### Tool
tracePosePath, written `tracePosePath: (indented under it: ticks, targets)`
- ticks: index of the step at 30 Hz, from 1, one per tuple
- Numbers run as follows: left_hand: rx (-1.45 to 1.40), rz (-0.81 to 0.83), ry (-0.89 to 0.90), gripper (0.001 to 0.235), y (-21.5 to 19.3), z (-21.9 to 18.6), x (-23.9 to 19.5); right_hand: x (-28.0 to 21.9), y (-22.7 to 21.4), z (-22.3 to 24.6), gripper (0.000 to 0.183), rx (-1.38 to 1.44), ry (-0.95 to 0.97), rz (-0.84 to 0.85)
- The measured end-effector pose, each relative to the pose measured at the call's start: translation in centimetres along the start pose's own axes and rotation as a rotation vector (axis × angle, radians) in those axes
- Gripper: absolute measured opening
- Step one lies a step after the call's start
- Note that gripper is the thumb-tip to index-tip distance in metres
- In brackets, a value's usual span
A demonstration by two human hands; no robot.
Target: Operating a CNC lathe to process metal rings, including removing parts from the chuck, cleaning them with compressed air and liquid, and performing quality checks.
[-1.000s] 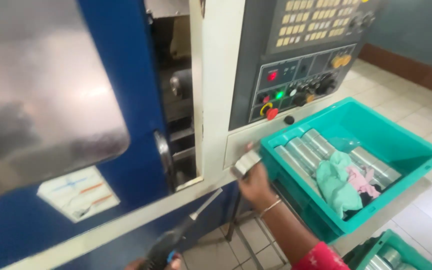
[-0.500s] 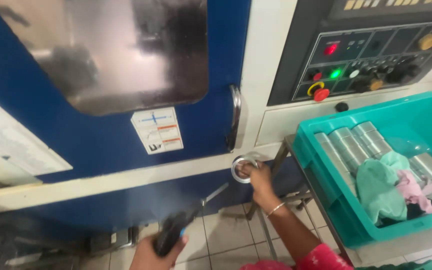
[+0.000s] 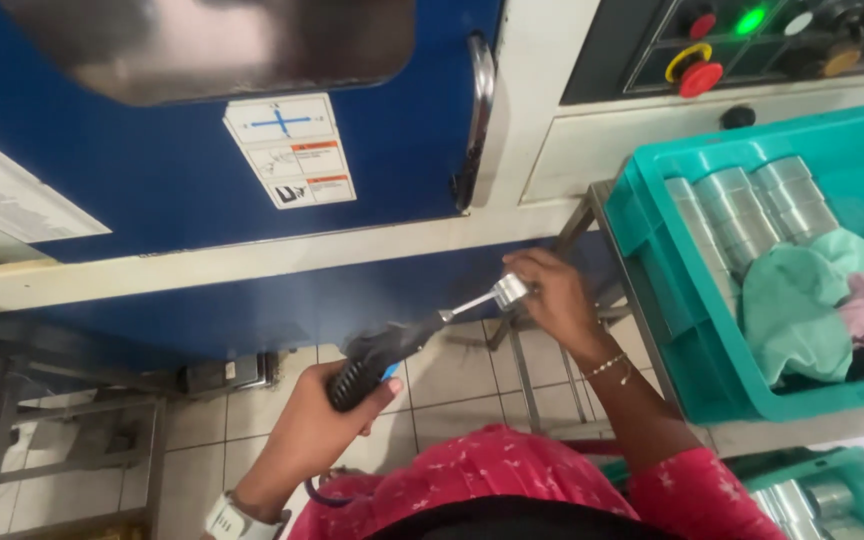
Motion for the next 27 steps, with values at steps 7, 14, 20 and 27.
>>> tracePosePath:
  ticks: [7, 14, 20, 27]
  targets:
    - [0.157, -0.006, -0.104, 0.039, 1.2, -0.4, -2.1, -2.1, 4.4, -10.0, 0.016, 1.103, 0.508, -0.262]
    - [0.104, -0.121, -0.006, 0.042, 0.7, 0.1, -1.9, -1.7, 1.1, -4.9, 0.015, 0.513, 0.009, -0.297]
    - [0.157, -0.008, -0.033, 0.041, 1.5, -1.0, -2.6, -1.0, 3.1, -5.3, 0.033, 1.046, 0.422, -0.246]
    - [0.246, 0.014, 0.172, 0.039, 1.3, -2.1, -2.9, -0.9, 3.4, -3.5, 0.038, 1.263, 0.468, -0.023]
Point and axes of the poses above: each hand's wrist, its own x-axis towards the middle knuckle, its own y-axis out of the palm, z = x × y, the point moved 7 cm from there along x, towards the middle knuckle, and after that the axes turned 1 degree about -z, right-handed, at the moved point
